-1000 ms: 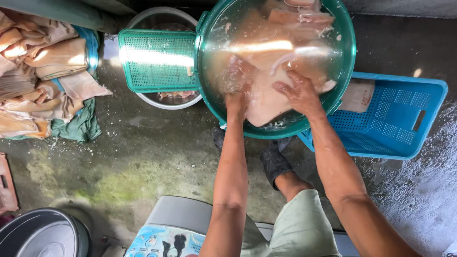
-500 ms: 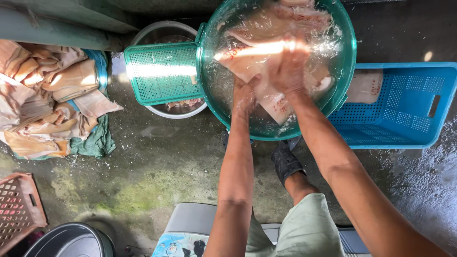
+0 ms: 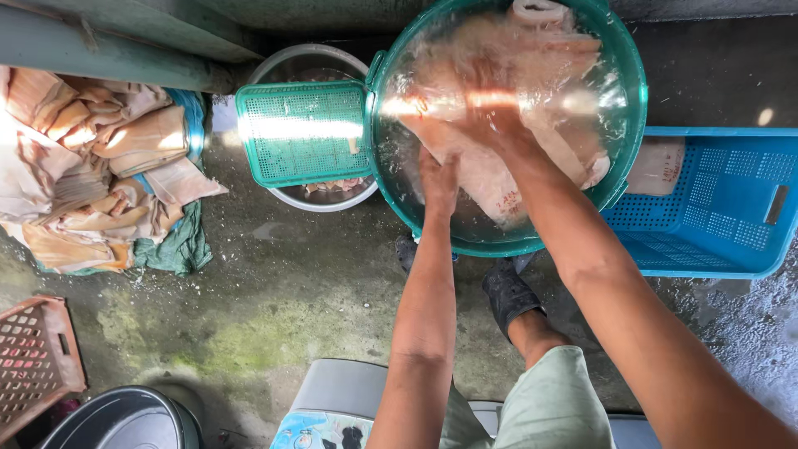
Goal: The person washes large pieces of pork skin in a bucket of water by hand, lifts each piece to show the stamped markings, and places them into a blue plastic crate.
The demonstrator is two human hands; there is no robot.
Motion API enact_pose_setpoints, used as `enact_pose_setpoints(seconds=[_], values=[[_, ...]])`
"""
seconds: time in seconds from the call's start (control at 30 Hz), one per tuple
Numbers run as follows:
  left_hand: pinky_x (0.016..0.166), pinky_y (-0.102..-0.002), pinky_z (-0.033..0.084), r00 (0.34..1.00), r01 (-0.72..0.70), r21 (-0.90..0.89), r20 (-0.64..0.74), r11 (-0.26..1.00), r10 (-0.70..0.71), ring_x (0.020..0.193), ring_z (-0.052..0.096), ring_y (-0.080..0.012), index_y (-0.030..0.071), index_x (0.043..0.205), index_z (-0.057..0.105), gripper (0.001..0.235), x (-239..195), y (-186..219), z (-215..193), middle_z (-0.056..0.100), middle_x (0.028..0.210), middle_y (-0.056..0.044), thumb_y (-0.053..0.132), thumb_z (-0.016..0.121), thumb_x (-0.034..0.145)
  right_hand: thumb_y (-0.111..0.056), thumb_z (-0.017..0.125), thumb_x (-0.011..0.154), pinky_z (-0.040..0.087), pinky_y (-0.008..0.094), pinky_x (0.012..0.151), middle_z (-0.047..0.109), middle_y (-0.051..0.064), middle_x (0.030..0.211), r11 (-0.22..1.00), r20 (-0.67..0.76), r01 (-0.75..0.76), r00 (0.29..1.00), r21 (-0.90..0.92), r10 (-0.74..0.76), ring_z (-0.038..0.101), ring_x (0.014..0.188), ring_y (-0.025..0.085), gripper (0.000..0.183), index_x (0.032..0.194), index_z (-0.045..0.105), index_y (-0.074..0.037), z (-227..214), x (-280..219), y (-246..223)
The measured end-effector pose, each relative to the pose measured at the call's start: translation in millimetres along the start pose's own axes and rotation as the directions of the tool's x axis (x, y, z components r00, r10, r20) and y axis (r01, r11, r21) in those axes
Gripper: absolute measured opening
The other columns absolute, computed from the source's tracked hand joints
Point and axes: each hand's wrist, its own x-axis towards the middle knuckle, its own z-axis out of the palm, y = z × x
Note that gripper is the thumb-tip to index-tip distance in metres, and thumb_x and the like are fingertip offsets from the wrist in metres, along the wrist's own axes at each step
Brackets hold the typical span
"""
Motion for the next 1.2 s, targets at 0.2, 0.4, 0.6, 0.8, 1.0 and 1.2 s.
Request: enact_pose_setpoints(seconds=[0.2, 0.4, 0.6, 0.8, 1.0, 1.2], values=[[0.096, -0.031, 0.051, 0.994, 0.113, 0.0, 0.006, 0.994, -0.113, 0.111, 0.061, -0.0189, 0.0, 0.148, 0.042, 0.056, -7.2, 5.7, -5.7, 0.063, 0.131, -0.012, 0.007, 0.062, 0.096, -0.015, 0.079, 0.085, 0.05, 0.046, 0.098, 0.064, 0.015, 0.129, 0.982, -0.198, 0.118, 0.969, -0.149, -0.146, 0.059, 0.117, 0.035, 0.051, 0.133, 0.062, -0.004, -67.6, 27.8, -19.5], [0.097, -0.039, 0.055, 0.98, 0.199, -0.466, 0.079, 0.862, -0.183, 0.113, 0.064, -0.0233, 0.004, 0.145, 0.045, 0.049, -4.6, 29.4, 9.9, 0.062, 0.128, -0.011, 0.016, 0.057, 0.098, -0.015, 0.084, 0.07, 0.053, 0.049, 0.091, 0.067, 0.012, 0.128, 0.981, -0.044, 0.015, 0.999, -0.193, -0.024, 0.064, 0.109, 0.033, 0.066, 0.134, 0.067, -0.01, -157.4, -68.3, -99.1], [0.087, -0.037, 0.056, 0.971, 0.231, -0.442, 0.051, 0.867, -0.233, 0.105, 0.062, -0.0253, -0.003, 0.138, 0.055, 0.058, 7.4, 24.0, 8.4, 0.063, 0.119, -0.014, 0.048, 0.053, 0.109, -0.039, 0.08, 0.08, 0.036, 0.054, 0.108, 0.058, 0.018, 0.141, 0.998, 0.164, 0.044, 0.985, 0.053, -0.052, 0.051, 0.132, 0.037, 0.051, 0.125, 0.068, -0.018, -117.6, -126.0, -87.7], [0.073, -0.04, 0.051, 0.919, 0.36, 0.198, -0.243, 0.912, -0.31, 0.083, 0.056, -0.025, -0.011, 0.126, 0.056, 0.055, 13.1, -7.0, 8.5, 0.065, 0.105, -0.018, 0.036, 0.071, 0.102, -0.051, 0.058, 0.11, 0.033, 0.056, 0.118, 0.051, 0.03, 0.147, 0.852, 0.032, -0.519, 0.855, 0.073, 0.518, 0.045, 0.139, 0.047, 0.067, 0.15, 0.046, 0.002, -21.2, -99.4, 3.4], [0.077, -0.041, 0.054, 0.964, 0.156, -0.305, 0.253, 0.939, -0.077, 0.089, 0.061, -0.0326, -0.018, 0.133, 0.052, 0.047, 39.7, -57.3, -25.6, 0.063, 0.106, -0.026, 0.01, 0.069, 0.1, -0.048, 0.048, 0.103, 0.037, 0.056, 0.11, 0.06, 0.021, 0.145, 0.991, 0.115, 0.133, 0.985, 0.006, -0.133, 0.056, 0.131, 0.041, 0.055, 0.144, 0.059, -0.012, 3.6, -77.9, -32.3], [0.093, -0.032, 0.055, 0.992, 0.069, -0.345, -0.077, 0.936, -0.101, 0.11, 0.065, -0.0182, 0.009, 0.146, 0.034, 0.067, 13.1, -2.5, -14.2, 0.06, 0.132, -0.01, -0.001, 0.062, 0.086, -0.042, 0.054, 0.103, 0.044, 0.051, 0.105, 0.068, 0.017, 0.133, 0.844, 0.348, -0.531, 0.78, -0.073, 0.52, 0.062, 0.122, 0.036, 0.041, 0.13, 0.067, -0.015, -11.3, -59.9, 22.4]])
